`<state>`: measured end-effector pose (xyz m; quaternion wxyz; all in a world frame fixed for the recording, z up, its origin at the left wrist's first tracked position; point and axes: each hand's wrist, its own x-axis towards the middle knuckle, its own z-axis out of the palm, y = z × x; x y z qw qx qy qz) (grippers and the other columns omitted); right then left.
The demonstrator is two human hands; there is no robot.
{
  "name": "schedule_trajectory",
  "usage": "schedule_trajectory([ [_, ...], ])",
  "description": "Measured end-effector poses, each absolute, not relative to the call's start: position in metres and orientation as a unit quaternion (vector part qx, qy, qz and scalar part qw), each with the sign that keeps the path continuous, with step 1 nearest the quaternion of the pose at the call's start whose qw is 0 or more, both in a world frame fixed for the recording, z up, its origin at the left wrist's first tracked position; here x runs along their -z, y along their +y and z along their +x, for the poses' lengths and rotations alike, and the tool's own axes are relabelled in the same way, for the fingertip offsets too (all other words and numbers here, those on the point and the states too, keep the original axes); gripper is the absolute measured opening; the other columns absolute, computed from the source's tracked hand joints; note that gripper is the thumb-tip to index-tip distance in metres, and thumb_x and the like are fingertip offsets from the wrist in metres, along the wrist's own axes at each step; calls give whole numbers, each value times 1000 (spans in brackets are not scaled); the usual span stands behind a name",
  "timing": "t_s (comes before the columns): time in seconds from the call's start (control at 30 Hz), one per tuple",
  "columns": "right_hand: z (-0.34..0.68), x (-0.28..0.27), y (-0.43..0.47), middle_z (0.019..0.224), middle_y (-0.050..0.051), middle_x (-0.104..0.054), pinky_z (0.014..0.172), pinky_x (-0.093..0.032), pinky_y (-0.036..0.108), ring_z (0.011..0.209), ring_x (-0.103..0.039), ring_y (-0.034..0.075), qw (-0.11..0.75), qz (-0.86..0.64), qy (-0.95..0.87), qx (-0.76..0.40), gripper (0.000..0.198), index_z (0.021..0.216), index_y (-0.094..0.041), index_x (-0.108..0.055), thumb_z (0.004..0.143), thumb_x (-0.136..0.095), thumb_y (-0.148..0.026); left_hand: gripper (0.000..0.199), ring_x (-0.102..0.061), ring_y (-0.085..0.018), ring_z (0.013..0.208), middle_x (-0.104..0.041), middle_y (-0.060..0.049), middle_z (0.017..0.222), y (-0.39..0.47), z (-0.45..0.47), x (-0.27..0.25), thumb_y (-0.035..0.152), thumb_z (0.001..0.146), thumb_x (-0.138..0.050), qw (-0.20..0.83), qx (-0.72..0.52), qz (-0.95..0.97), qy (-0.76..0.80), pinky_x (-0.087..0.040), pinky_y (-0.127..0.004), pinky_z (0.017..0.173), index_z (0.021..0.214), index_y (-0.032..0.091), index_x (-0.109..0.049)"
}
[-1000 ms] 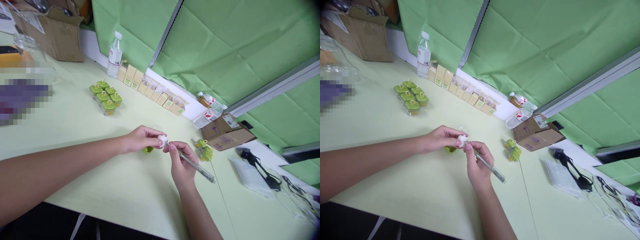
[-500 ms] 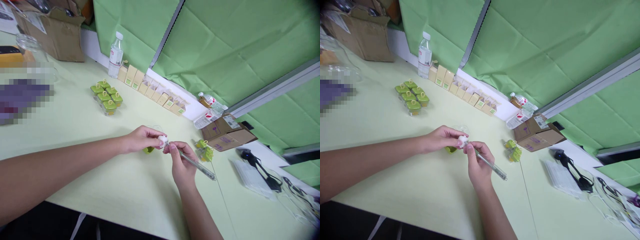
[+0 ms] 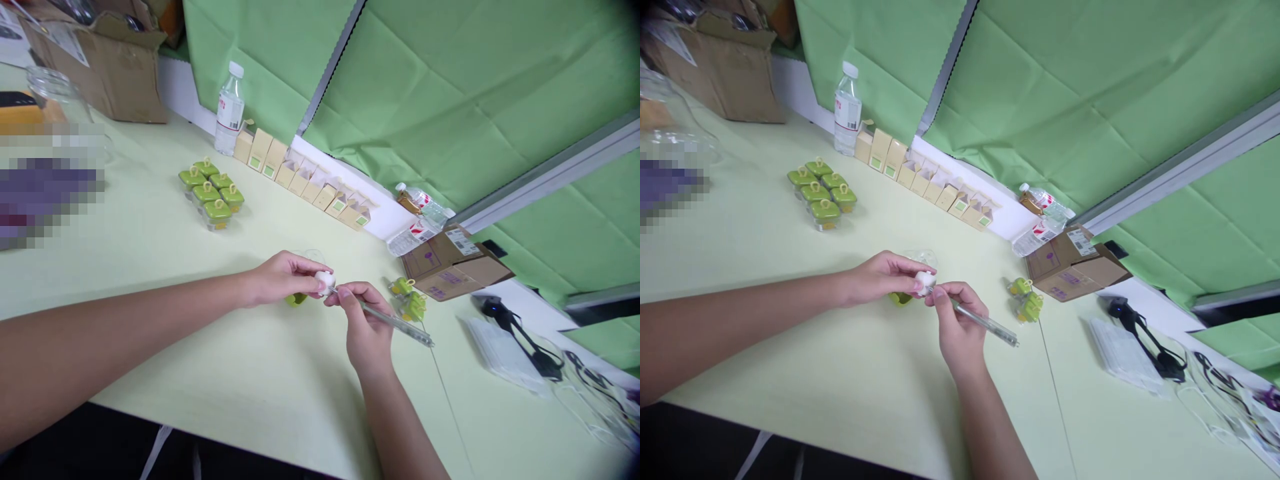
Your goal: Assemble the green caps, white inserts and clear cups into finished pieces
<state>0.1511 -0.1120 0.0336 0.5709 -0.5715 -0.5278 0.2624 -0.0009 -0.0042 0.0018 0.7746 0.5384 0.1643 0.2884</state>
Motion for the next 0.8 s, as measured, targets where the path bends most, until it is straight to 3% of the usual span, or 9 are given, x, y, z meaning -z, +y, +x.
schedule_trajectory([
  [0.5, 155, -31, -111, 70, 0, -71, 72, -54, 31, 69, -67, 16, 564, -571, -530, -274, 15, 77, -21, -67, 87, -66, -32, 39, -68, -21, 96, -73, -8, 108, -5, -3, -5, 29, 77, -76, 768, -284, 549, 167, -51, -41, 95, 115, 20, -73],
  [0.8, 155, -29, -112, 69, 0, -70, 71, -53, 30, 69, -67, 16, 578, -560, -518, -290, 13, 76, -20, -68, 86, -67, -29, 32, -69, -19, 93, -73, -8, 102, -5, -4, -9, 24, 78, -74, 766, -291, 546, 175, -53, -36, 91, 110, 20, -75],
])
